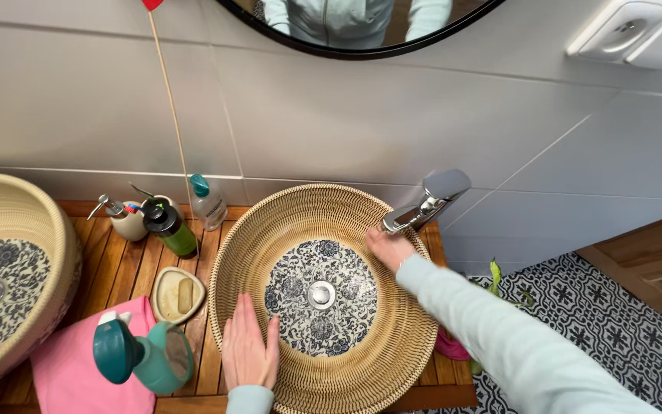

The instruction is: The person cleans a decorative bowl sink by spraying it with cleaner, scrubbing the interior with a small brush, and then wiping the sink and surrounding vanity surfaces with a pink cloth.

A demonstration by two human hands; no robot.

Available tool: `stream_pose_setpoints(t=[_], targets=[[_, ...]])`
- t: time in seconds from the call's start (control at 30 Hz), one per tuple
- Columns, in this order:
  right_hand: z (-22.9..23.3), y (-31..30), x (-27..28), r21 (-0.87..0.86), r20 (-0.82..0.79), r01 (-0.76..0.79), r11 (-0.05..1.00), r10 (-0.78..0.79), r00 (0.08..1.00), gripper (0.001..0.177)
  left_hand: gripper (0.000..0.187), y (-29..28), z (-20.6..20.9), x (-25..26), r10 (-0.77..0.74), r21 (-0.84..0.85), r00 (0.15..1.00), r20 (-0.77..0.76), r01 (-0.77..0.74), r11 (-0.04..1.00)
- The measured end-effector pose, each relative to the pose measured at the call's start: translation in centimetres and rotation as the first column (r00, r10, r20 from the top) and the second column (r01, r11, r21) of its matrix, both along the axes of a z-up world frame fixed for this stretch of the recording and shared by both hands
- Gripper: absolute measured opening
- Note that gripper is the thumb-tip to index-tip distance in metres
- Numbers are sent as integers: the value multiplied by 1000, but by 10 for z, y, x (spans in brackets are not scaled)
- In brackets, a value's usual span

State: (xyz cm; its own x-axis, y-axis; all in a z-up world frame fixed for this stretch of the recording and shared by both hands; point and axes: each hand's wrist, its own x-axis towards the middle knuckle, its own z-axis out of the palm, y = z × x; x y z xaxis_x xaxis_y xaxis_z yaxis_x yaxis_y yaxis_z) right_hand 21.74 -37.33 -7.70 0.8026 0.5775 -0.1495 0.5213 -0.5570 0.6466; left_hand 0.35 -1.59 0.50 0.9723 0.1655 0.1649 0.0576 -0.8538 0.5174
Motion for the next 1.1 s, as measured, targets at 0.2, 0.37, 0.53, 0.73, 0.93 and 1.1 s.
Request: stream_pose_setpoints(t=[0.2, 0.37, 0.53, 0.73, 0.93, 1.1], targets=[[-40, 37, -116, 201, -600, 454, 868, -257, 758, 30, 73, 1, 1, -3, 26, -87, 1000, 16, -25, 996], [-38, 126, -158, 738, -632, 252, 626, 511, 582, 48, 71, 0, -6, -1, 40, -113, 999, 7, -39, 993], [-49, 219, -77, 859, -433, 301, 415, 274, 859, 31, 71, 3, -20, -1, 18, -75, 1000, 21, -16, 997], [-56, 119, 4, 801, -242, 292, 523, -163, 956, 34, 70, 3, -17, -2, 24, -83, 999, -38, -27, 996], [-68, 32, -95, 287, -510, 522, 803, -333, 793, 15, 68, 3, -9, -2, 37, -99, 999, -24, -39, 994], [-41, 104, -158, 501, -733, 387, 774, 142, 666, 22, 67, 1, -5, -4, 45, -120, 999, 16, -43, 992]])
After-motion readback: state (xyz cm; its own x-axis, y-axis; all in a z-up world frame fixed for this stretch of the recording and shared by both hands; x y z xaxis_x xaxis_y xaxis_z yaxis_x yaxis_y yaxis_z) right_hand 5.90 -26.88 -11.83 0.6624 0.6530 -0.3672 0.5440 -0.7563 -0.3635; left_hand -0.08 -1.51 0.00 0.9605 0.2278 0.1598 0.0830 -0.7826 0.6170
